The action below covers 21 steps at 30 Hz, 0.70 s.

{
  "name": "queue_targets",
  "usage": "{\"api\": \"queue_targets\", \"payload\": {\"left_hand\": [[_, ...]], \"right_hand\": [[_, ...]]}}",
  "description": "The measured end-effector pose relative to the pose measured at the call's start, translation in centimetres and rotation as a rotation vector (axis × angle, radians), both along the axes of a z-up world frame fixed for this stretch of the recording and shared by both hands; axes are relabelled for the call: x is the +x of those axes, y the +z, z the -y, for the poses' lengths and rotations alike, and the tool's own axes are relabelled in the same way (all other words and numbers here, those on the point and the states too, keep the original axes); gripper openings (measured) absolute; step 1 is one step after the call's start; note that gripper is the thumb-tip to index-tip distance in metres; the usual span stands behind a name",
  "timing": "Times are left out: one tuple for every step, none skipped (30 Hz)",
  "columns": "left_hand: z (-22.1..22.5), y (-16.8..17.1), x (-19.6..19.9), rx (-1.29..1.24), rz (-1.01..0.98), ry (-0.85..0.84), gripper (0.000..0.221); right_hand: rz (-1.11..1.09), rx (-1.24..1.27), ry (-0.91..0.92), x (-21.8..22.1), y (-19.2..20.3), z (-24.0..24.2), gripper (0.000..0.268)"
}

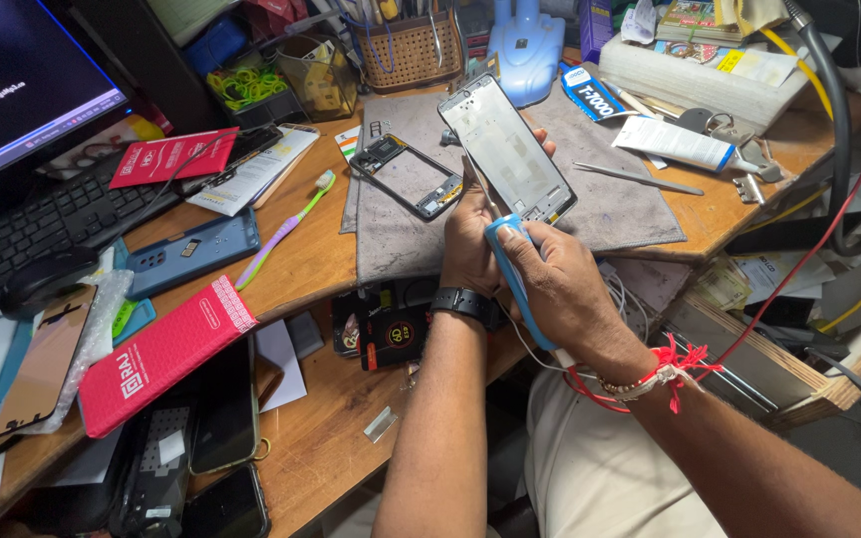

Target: The person holds a disassembled mobile phone screen and uses a soldering iron to apply heat to the bottom connector area while holding the component on a workbench.

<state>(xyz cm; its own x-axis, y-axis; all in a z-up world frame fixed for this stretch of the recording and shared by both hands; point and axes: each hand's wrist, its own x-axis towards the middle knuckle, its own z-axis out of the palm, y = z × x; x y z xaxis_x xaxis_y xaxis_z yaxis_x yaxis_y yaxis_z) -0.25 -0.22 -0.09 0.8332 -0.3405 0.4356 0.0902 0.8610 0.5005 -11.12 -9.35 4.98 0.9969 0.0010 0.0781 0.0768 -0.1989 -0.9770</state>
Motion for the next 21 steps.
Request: {"api": "queue_targets", "payload": {"left_hand": [[0.0, 0.0, 0.0, 0.003, 0.0, 0.005, 0.062], [0.0, -0.1, -0.1, 0.0, 0.004, -0.002, 0.062], [0.0, -0.1, 0.0, -0.003, 0.009, -0.009, 0.062], [0.0, -0.1, 0.0, -0.006, 0.014, -0.015, 0.062], [0.0, -0.2, 0.1, -0.006, 0.019, -0.016, 0.063], [0.0, -0.2, 0.1, -0.006, 0.024, -0.017, 0.063], [0.0, -0.3, 0.2, -0.006, 0.029, -0.017, 0.064], [0.0, -0.3, 0.2, -0.015, 0.029, -0.028, 0.064], [0.0, -0.4, 0.2, -0.024, 0.03, -0.038, 0.064], [0.0, -0.4, 0.3, -0.033, 0.03, -0.049, 0.064], [-0.1, -0.4, 0.3, 0.002, 0.028, -0.036, 0.064], [-0.1, -0.5, 0.2, 0.037, 0.025, -0.024, 0.064], [-0.2, -0.4, 0.2, 0.073, 0.023, -0.01, 0.064], [-0.1, -0.3, 0.3, 0.069, 0.033, -0.004, 0.065], [-0.1, -0.3, 0.4, 0.065, 0.041, 0.002, 0.067], [-0.1, -0.2, 0.4, 0.062, 0.05, 0.007, 0.068], [0.0, -0.1, 0.5, 0.038, 0.039, -0.021, 0.068], [0.0, 0.0, 0.5, 0.014, 0.029, -0.048, 0.068], [0.0, 0.0, 0.4, -0.011, 0.016, -0.074, 0.068], [-0.2, 0.1, 0.4, -0.009, 0.006, -0.097, 0.069], [-0.3, 0.1, 0.4, -0.011, -0.002, -0.121, 0.07]], "right_hand": [[-0.008, -0.014, -0.008, 0.0, 0.1, 0.0, 0.045], [-0.002, -0.015, -0.008, 0.0, 0.2, 0.0, 0.045], [0.004, -0.016, -0.008, 0.0, 0.3, 0.0, 0.045], [0.01, -0.017, -0.008, 0.0, 0.4, -0.1, 0.045], [0.011, -0.022, -0.008, 0.0, 0.5, -0.1, 0.045], [0.012, -0.027, -0.008, 0.0, 0.5, -0.1, 0.045], [0.013, -0.032, -0.008, 0.0, 0.5, -0.1, 0.045], [0.011, -0.03, -0.009, 0.0, 0.5, -0.1, 0.045], [0.01, -0.027, -0.011, 0.0, 0.5, -0.1, 0.045], [0.008, -0.025, -0.013, 0.0, 0.5, -0.1, 0.045], [0.033, -0.029, 0.001, 0.1, 0.5, -0.1, 0.044], [0.057, -0.033, 0.016, 0.2, 0.4, 0.0, 0.043], [0.082, -0.036, 0.031, 0.3, 0.4, 0.2, 0.043], [0.071, 0.059, 0.062, 0.5, 0.4, 0.4, 0.04], [0.058, 0.155, 0.092, 0.6, 0.4, 0.6, 0.038], [0.045, 0.25, 0.121, 0.7, 0.4, 0.8, 0.036], [0.01, 0.28, 0.068, 0.9, 0.6, 1.5, 0.036], [-0.025, 0.31, 0.015, 0.8, 0.9, 2.5, 0.037], [-0.064, 0.338, -0.037, 0.6, 1.0, 3.5, 0.037], [-0.061, 0.36, -0.059, 0.4, 1.2, 4.4, 0.036], [-0.056, 0.38, -0.083, 0.1, 1.4, 5.5, 0.036]]}}
